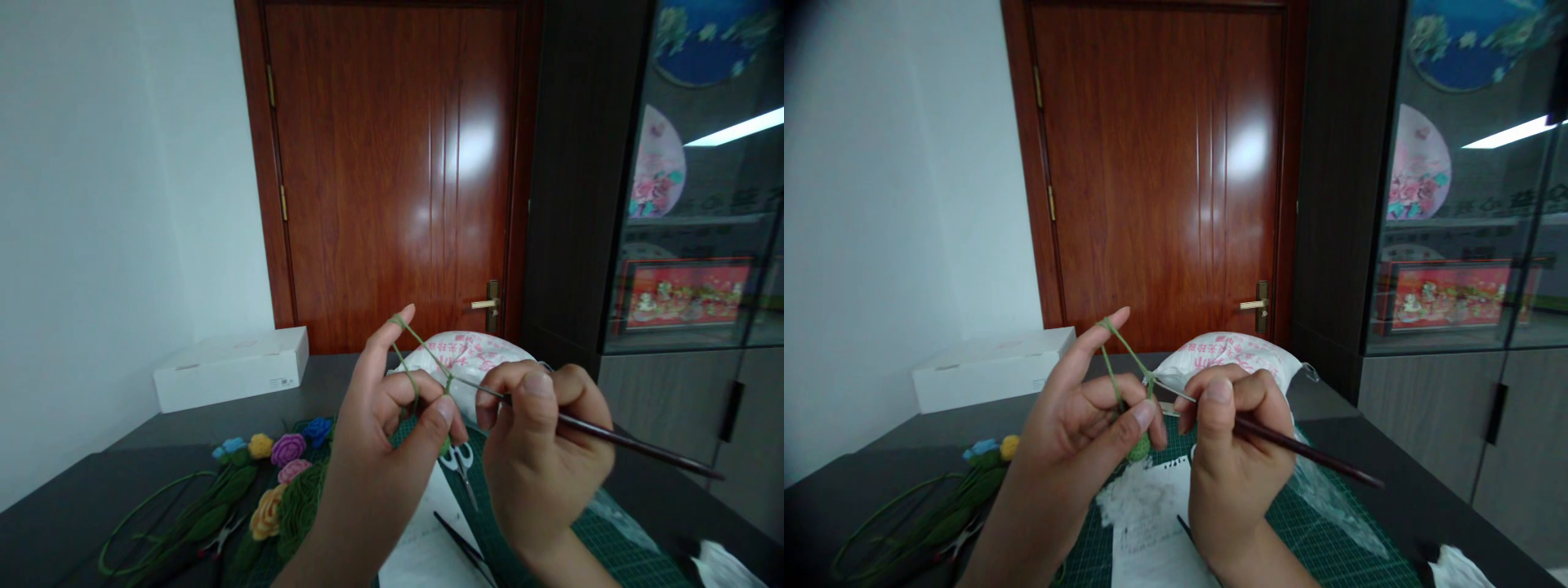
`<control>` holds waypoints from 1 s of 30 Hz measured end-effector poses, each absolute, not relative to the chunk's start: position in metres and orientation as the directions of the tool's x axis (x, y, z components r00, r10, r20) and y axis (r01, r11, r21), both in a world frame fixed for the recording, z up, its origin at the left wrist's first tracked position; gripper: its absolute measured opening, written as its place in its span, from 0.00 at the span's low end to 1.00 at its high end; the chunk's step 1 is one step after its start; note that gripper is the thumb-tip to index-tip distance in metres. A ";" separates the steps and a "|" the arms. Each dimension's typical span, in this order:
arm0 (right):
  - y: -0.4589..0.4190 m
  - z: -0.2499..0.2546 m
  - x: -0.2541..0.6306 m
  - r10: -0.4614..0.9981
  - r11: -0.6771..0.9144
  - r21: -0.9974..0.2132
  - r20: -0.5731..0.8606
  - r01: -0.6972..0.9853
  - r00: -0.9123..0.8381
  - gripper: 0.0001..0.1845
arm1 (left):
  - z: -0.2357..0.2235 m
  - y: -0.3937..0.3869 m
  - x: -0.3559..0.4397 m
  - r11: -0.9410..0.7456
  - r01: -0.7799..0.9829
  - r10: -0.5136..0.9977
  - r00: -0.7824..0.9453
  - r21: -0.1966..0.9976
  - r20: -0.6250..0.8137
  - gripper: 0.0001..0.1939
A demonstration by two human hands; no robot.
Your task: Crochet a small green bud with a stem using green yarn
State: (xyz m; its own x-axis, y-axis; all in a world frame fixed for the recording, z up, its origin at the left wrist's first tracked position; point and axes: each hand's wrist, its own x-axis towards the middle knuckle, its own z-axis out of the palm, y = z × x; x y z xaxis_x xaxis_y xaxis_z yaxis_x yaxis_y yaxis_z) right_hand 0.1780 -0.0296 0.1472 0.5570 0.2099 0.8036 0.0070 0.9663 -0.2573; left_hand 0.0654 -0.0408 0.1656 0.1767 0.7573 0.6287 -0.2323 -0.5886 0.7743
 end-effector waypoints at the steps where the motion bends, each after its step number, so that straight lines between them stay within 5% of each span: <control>1: -0.030 0.147 0.179 0.248 0.961 -0.274 0.794 -0.038 0.555 0.18 | 0.166 -0.041 0.065 -0.579 -0.246 0.759 0.186 0.777 0.624 0.40; 14: -0.032 0.160 0.182 0.566 0.825 -0.447 0.635 -0.347 0.526 0.19 | 0.173 -0.046 0.063 -0.487 -0.306 0.789 0.248 0.818 0.562 0.40; 24: -0.034 0.154 0.189 0.263 0.955 -0.297 0.830 -0.008 0.491 0.20 | 0.170 -0.042 0.059 -0.556 -0.220 0.770 0.227 0.802 0.596 0.37; 30: -0.032 0.156 0.191 0.356 0.932 -0.344 0.812 -0.115 0.462 0.19 | 0.171 -0.043 0.059 -0.568 -0.188 0.767 0.232 0.801 0.598 0.36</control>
